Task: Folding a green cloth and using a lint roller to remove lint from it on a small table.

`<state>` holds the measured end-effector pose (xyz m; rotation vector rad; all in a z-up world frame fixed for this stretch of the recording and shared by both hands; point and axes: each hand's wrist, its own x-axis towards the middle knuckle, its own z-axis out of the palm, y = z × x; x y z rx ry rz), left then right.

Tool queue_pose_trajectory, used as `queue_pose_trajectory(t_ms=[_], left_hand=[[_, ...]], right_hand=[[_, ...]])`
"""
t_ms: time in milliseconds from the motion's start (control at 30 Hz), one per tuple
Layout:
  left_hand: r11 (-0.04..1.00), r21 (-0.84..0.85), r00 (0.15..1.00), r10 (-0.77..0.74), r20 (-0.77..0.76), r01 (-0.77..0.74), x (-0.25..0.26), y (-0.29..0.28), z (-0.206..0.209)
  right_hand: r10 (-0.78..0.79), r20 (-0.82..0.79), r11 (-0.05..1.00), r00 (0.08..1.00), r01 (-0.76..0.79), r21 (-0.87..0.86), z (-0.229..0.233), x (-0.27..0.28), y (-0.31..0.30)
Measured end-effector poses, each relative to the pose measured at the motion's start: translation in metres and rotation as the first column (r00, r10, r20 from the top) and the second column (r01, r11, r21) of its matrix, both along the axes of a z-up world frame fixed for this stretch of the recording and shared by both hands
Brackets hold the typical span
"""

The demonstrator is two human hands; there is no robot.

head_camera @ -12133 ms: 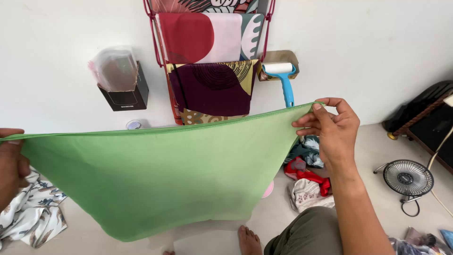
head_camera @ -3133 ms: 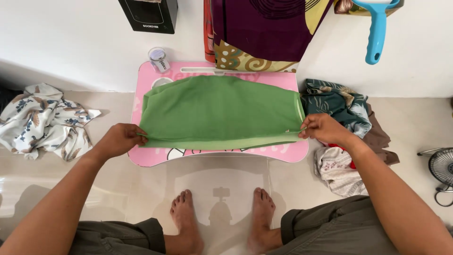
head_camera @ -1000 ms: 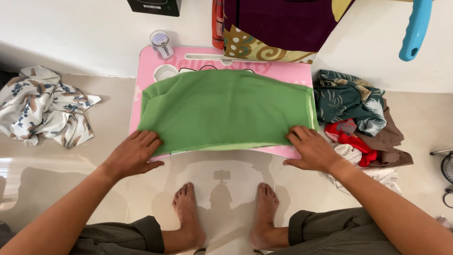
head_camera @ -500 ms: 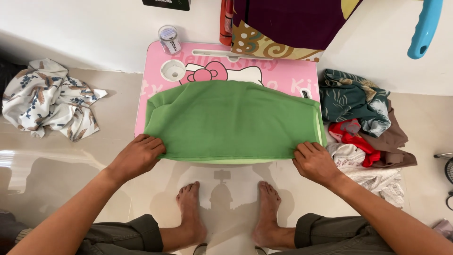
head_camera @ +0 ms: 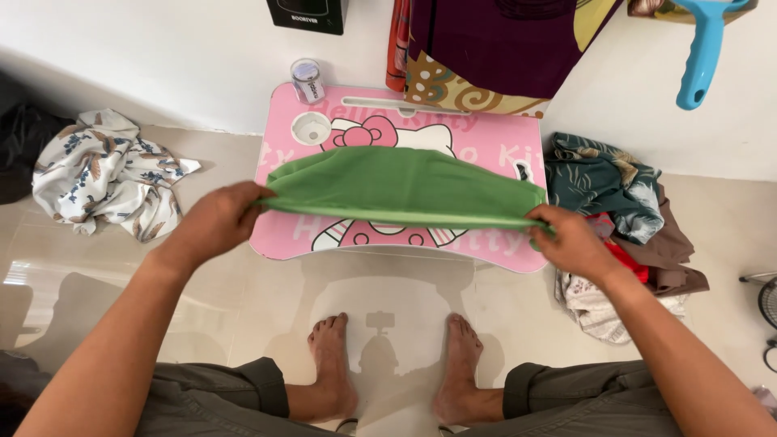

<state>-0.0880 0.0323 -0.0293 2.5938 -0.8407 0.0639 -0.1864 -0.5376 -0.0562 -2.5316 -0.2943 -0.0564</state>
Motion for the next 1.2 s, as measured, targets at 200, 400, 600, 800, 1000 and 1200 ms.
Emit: queue_pose_trajectory(t_ms=[200, 400, 600, 800, 1000, 1200], left_hand=[[0.92, -0.319, 0.954, 0.142, -0.265, -0.226, -0.003, -0.006, 0.093], [0.589, -0.769, 0.86, -0.229, -0.456, -0.25, -0.009, 0.035, 0.134], [0.805, -0.494, 0.801, -0.039, -0.597, -0.329, 0.009, 0.038, 0.14], [0.932, -0.112, 0.584, 0.12, -0.803, -0.345, 0.023, 0.027, 0.141], [0.956, -0.083, 0.435, 0.051, -0.899, -0.282, 0.057, 0.019, 0.139], [0.94, 0.158, 0.584, 0.313, -0.748, -0.302, 0.135, -0.038, 0.094]], right_hand=[[-0.258, -0.153, 0.956, 0.954, 0.275, 0.101, 0.111, 0.005, -0.007], [-0.005, -0.138, 0.689, 0.99, 0.103, 0.717, 0.121, -0.002, -0.061], [-0.072, -0.28, 0.796, 0.957, 0.225, 0.562, 0.148, 0.009, -0.037], [0.107, -0.384, 0.9, 0.917, 0.075, 0.429, 0.141, 0.017, -0.039], [0.314, -0.48, 0.841, 0.819, -0.005, 0.541, 0.128, 0.031, -0.057], [-0.207, -0.603, 0.92, 0.77, 0.362, 0.147, 0.081, 0.121, -0.039]])
